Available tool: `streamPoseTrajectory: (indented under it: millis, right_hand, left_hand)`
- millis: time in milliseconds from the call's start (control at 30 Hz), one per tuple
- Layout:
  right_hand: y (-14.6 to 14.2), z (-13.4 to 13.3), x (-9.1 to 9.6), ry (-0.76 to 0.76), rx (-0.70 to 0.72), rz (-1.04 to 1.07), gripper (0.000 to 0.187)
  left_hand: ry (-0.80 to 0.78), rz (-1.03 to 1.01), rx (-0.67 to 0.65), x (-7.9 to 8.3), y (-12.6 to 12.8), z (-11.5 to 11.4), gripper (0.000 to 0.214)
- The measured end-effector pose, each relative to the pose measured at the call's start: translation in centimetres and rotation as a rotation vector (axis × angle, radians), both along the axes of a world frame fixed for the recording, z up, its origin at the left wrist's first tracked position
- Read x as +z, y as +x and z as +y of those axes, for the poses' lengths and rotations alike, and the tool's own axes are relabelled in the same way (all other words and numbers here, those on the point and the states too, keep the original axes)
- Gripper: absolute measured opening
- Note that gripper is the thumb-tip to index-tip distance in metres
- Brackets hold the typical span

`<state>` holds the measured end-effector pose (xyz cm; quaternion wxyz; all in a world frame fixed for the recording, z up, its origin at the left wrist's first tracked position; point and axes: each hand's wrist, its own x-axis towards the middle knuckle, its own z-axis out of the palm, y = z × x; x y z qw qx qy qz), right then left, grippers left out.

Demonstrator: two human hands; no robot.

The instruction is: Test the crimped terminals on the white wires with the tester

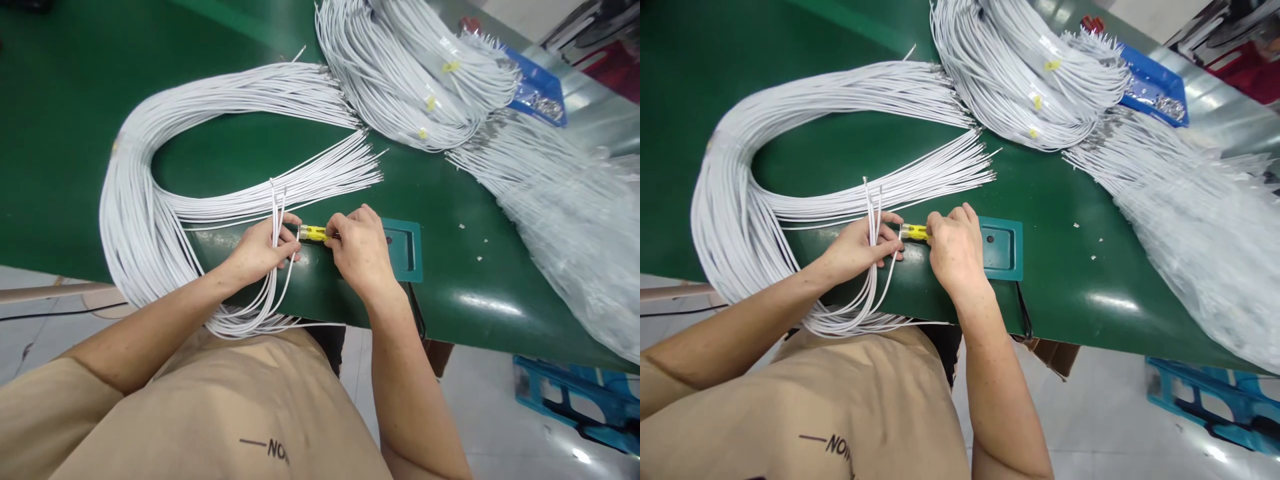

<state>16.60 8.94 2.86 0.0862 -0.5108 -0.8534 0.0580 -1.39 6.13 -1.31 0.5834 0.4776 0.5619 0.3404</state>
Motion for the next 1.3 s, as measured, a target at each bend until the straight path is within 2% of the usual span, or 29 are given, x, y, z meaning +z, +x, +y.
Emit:
streamPoseTrajectory:
  millis: [133, 233, 433, 533, 600, 700, 767, 867, 933, 1033, 1100, 1167, 1300]
  right_hand:
    - [-0.8, -1.4, 1.3, 0.016, -0.004, 0.089, 0.022]
    - [-1.9, -3.3, 1.5, -0.017, 0.004, 0.146, 0.018]
    - [-4.4, -7.5, -0.2, -0.029, 0.284, 0.040, 0.023]
    - [-5.3, -8.9, -0.7, 0.011, 0.316, -0.060, 0.022]
    - [-5.7, -9.8, -0.7, -0.023, 0.311, -0.109, 0.021]
    - [-6.0, -10.7, -0.1, -0.235, 0.233, -0.166, 0.017]
    - [-5.9, -10.7, 0.4, -0.395, 0.108, -0.155, 0.020]
    - [-5.8, -9.4, 0.6, -0.454, -0.130, 0.054, 0.030]
    - [-5.8, -8.1, 0.2, -0.467, -0.216, 0.286, 0.030]
    - [-5.9, -6.7, -0.8, -0.611, -0.255, 0.592, 0.026]
    - [-5.7, -6.4, -1.4, -0.675, -0.300, 0.694, 0.027]
    - [-5.5, -6.7, -1.7, -0.683, -0.323, 0.708, 0.029]
    - [-5.3, -7.9, -1.6, -0.738, -0.253, 0.616, 0.030]
  left_hand:
    - [-0.040, -0.037, -0.011, 0.2, -0.2, 0.2, 0.043]
    - [-0.056, -0.068, -0.006, 0.3, -0.6, 0.2, 0.045]
    - [-0.005, -0.080, 0.000, 1.1, -1.4, -0.2, 0.050]
    - [-0.032, -0.134, -0.045, 1.3, -1.7, -0.6, 0.038]
    - [-0.073, -0.185, -0.065, 1.2, -1.8, -0.8, 0.032]
    - [-0.112, -0.251, -0.061, 1.1, -2.1, -1.2, 0.029]
    - [-0.115, -0.256, -0.043, 1.2, -2.4, -1.4, 0.030]
    - [-0.088, -0.219, -0.052, 1.7, -2.6, -1.8, 0.031]
    - [-0.060, -0.200, -0.077, 2.1, -2.7, -2.1, 0.034]
    - [-0.043, -0.192, -0.074, 2.3, -2.7, -2.4, 0.039]
    - [-0.045, -0.238, -0.031, 2.1, -2.8, -2.4, 0.042]
    - [-0.042, -0.280, 0.013, 1.8, -3.0, -2.4, 0.045]
    - [-0.023, -0.212, 0.035, 1.5, -3.2, -2.1, 0.045]
